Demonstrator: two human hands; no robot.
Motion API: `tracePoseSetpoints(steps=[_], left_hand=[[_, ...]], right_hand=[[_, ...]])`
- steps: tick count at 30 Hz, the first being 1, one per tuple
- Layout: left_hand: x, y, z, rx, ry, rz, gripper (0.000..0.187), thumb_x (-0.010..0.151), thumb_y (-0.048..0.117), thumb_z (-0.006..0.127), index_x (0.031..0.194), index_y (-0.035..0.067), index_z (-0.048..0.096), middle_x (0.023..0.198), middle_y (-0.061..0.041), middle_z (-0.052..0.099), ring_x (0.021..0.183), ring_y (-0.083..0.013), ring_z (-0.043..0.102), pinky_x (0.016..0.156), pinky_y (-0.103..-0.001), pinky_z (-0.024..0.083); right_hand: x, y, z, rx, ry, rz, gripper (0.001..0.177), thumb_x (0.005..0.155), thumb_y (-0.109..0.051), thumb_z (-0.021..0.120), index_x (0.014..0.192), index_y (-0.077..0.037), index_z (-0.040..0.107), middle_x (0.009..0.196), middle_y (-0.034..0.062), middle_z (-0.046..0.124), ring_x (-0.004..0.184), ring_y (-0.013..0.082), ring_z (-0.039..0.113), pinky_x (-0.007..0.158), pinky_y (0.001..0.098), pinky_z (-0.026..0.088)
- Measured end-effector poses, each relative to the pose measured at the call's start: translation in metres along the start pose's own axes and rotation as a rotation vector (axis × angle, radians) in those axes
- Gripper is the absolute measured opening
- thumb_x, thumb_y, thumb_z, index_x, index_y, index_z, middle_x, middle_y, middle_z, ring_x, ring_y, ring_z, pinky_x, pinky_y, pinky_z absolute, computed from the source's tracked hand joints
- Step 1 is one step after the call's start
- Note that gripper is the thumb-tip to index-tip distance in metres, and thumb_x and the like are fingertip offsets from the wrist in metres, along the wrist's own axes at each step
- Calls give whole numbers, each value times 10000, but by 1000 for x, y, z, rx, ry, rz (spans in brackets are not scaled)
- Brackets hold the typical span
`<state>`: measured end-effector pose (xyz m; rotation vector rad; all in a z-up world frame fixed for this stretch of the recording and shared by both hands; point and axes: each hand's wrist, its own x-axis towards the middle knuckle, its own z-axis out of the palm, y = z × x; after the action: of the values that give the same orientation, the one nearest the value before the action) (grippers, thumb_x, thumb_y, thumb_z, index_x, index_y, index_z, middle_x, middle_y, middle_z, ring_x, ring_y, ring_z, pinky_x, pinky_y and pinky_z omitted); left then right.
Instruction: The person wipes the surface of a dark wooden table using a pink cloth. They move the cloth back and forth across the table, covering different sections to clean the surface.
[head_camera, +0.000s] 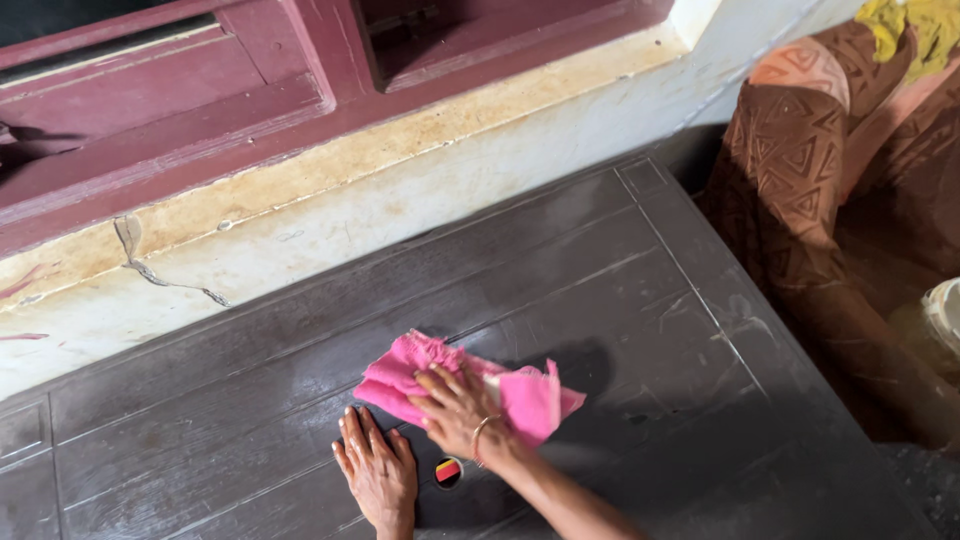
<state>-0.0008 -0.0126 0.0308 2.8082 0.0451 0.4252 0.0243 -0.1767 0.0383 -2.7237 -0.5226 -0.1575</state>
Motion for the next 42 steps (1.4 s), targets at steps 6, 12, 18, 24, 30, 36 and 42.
tracePoseSetpoints(steps=[6, 12, 18, 24, 30, 36, 42], left_hand=[[-3, -2, 0, -24, 6, 5, 607, 955, 273, 520, 1489, -12, 490, 1595, -178, 433, 1479, -341, 413, 1231, -532, 286], [-1, -5, 8, -2, -19, -11, 610, 932, 289, 538, 1468, -2, 509, 1593, -175, 437, 1501, -339, 389, 1231, -540, 277], [-1, -2, 5, -21, -20, -10, 617, 936, 274, 536, 1482, -11, 502, 1595, -188, 434, 1504, -350, 383, 1239, -541, 271], [-1, 6, -2, -7, -14, -11, 587, 966, 269, 532, 1483, -8, 511, 1603, -177, 442, 1503, -344, 400, 1255, -521, 274], [-3, 7, -6, -9, -11, -8, 593, 992, 260, 533, 1508, -32, 502, 1610, -195, 434, 1506, -350, 398, 1261, -513, 272], [-4, 5, -18, -142, -3, 29, 609, 940, 273, 602, 1467, -18, 510, 1585, -209, 420, 1499, -407, 351, 1243, -557, 241], [-58, 18, -34, -338, -9, 186, 621, 912, 262, 630, 1477, 46, 488, 1611, -210, 365, 1532, -436, 262, 1229, -639, 157]], right_hand=[[-22, 74, -35, -20, -35, 262, 433, 970, -295, 532, 1383, -171, 571, 1550, 116, 437, 1451, 318, 403, 1108, 612, 361], [-67, 207, -70, -256, 61, 527, 492, 986, -339, 428, 1455, -207, 501, 1583, 125, 357, 1462, 353, 368, 1148, 582, 326], [-125, 336, -97, -418, 121, 712, 562, 1063, -464, 342, 1554, -199, 411, 1657, 149, 311, 1532, 361, 290, 1216, 621, 212], [-201, 373, -130, -322, 174, 1011, 623, 1041, -545, 319, 1597, -263, 330, 1710, 122, 180, 1558, 381, 165, 1202, 643, 99], [-262, 303, -121, -381, 209, 1024, 643, 1047, -522, 348, 1623, -237, 342, 1727, 132, 187, 1583, 370, 147, 1227, 678, 87], [-233, 187, -83, -376, 78, 845, 651, 1023, -509, 381, 1607, -225, 331, 1704, 152, 169, 1564, 383, 126, 1199, 682, 118], [-171, 49, -30, -249, 80, 573, 639, 1004, -491, 423, 1582, -231, 344, 1679, 144, 199, 1551, 377, 156, 1191, 666, 169]])
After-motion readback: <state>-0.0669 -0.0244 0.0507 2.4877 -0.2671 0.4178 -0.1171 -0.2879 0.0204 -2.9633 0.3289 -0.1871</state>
